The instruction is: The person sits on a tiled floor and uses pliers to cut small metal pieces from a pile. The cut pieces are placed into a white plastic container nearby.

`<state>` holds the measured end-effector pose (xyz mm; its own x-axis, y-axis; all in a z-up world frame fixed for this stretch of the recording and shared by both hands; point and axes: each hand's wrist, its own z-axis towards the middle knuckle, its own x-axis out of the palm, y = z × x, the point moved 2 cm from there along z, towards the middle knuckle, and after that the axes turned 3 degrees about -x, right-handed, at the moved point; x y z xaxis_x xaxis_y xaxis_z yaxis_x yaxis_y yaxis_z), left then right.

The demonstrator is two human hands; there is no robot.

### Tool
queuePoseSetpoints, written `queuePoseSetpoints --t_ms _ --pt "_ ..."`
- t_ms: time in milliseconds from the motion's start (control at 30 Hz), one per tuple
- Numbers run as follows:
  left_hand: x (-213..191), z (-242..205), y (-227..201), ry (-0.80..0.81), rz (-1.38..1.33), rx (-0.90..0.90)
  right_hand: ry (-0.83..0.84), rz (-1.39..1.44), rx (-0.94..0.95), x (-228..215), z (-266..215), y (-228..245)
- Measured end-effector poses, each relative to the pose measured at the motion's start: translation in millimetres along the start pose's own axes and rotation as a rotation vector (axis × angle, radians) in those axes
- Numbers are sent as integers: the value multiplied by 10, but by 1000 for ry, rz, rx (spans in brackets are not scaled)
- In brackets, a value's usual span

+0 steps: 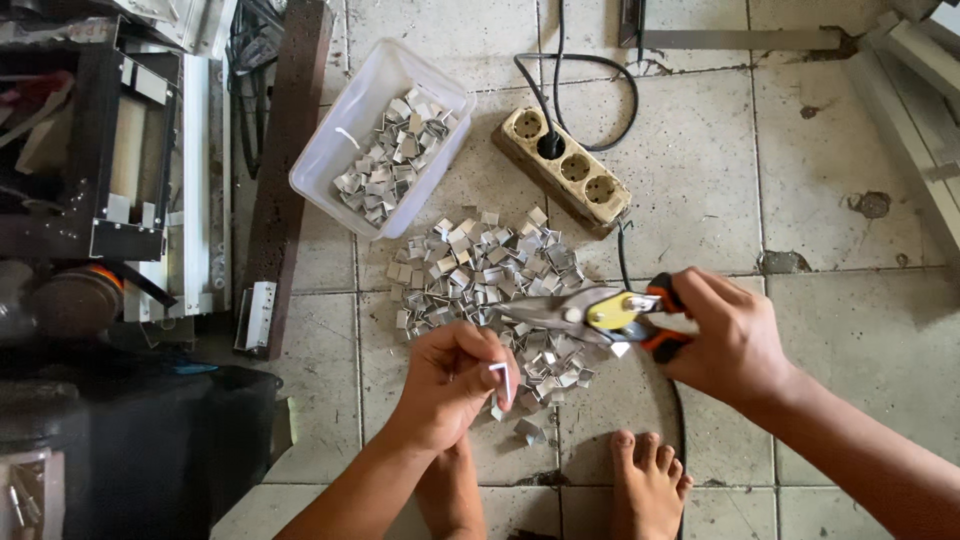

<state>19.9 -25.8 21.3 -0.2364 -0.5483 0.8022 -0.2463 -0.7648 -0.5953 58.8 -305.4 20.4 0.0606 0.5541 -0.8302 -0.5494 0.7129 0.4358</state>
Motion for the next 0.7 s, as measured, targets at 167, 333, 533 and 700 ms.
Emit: queuePoseSetpoints --t_ms 167,333,533,700 --pt "-122 -37 40 -70 42 8 97 3 5 -33 -109 -89" --pt "-178 -53 156 -107 117 9 169 -88 -6 -43 -75 -4" --pt "-208 -80 194 -136 98 -37 87 39 -11 81 -111 -27" --pt "-292 58 2 -170 625 53 150 151 92 146 -248 -99"
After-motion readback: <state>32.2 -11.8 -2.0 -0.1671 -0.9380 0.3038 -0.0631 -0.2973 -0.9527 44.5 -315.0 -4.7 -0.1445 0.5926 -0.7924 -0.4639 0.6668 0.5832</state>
